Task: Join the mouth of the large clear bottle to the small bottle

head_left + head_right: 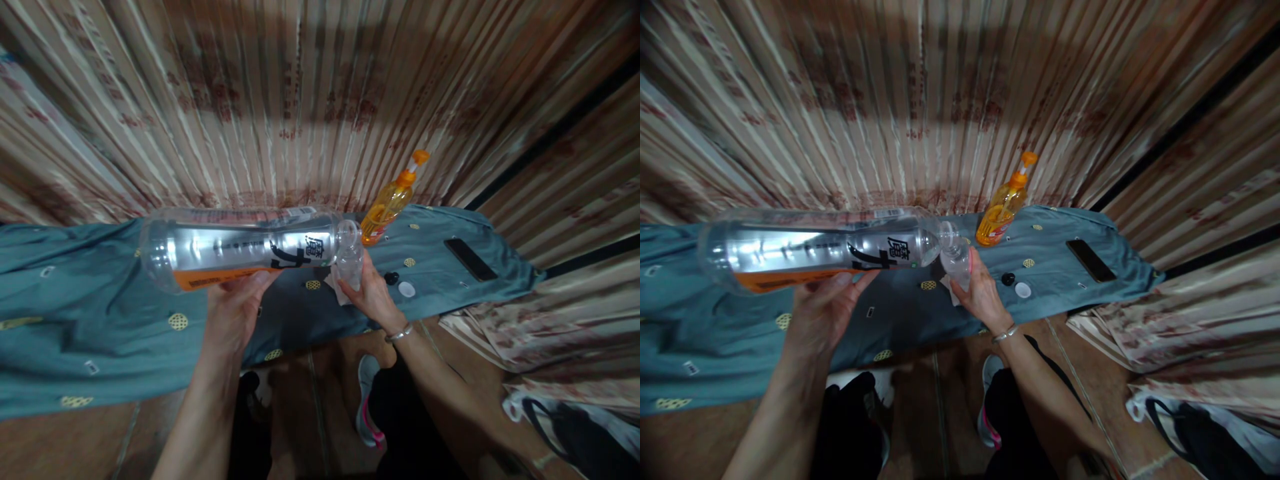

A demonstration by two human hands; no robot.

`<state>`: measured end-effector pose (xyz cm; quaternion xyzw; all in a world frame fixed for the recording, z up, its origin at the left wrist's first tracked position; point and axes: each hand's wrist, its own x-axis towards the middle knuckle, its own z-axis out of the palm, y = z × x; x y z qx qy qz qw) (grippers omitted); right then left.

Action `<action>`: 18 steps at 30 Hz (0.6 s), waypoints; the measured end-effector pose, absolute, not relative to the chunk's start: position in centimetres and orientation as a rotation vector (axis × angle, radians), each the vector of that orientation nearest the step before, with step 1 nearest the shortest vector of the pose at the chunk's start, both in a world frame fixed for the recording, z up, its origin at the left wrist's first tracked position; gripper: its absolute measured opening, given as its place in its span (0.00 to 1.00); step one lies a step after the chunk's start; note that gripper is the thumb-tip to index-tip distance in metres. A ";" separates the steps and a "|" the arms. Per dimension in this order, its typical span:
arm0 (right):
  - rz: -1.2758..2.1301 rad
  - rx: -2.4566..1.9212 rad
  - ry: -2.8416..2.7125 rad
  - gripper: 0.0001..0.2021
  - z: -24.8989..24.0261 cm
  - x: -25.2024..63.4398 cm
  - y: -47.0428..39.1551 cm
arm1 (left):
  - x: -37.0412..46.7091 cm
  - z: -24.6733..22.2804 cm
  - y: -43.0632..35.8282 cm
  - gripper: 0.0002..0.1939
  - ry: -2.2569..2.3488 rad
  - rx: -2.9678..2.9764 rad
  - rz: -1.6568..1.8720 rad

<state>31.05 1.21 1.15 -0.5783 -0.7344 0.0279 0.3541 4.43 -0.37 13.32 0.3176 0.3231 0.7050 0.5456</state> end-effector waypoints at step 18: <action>0.039 -1.479 -1.929 0.47 1.1 31.2 1.2 | 4.2 13.0 -0.3 0.17 0.768 0.740 1.665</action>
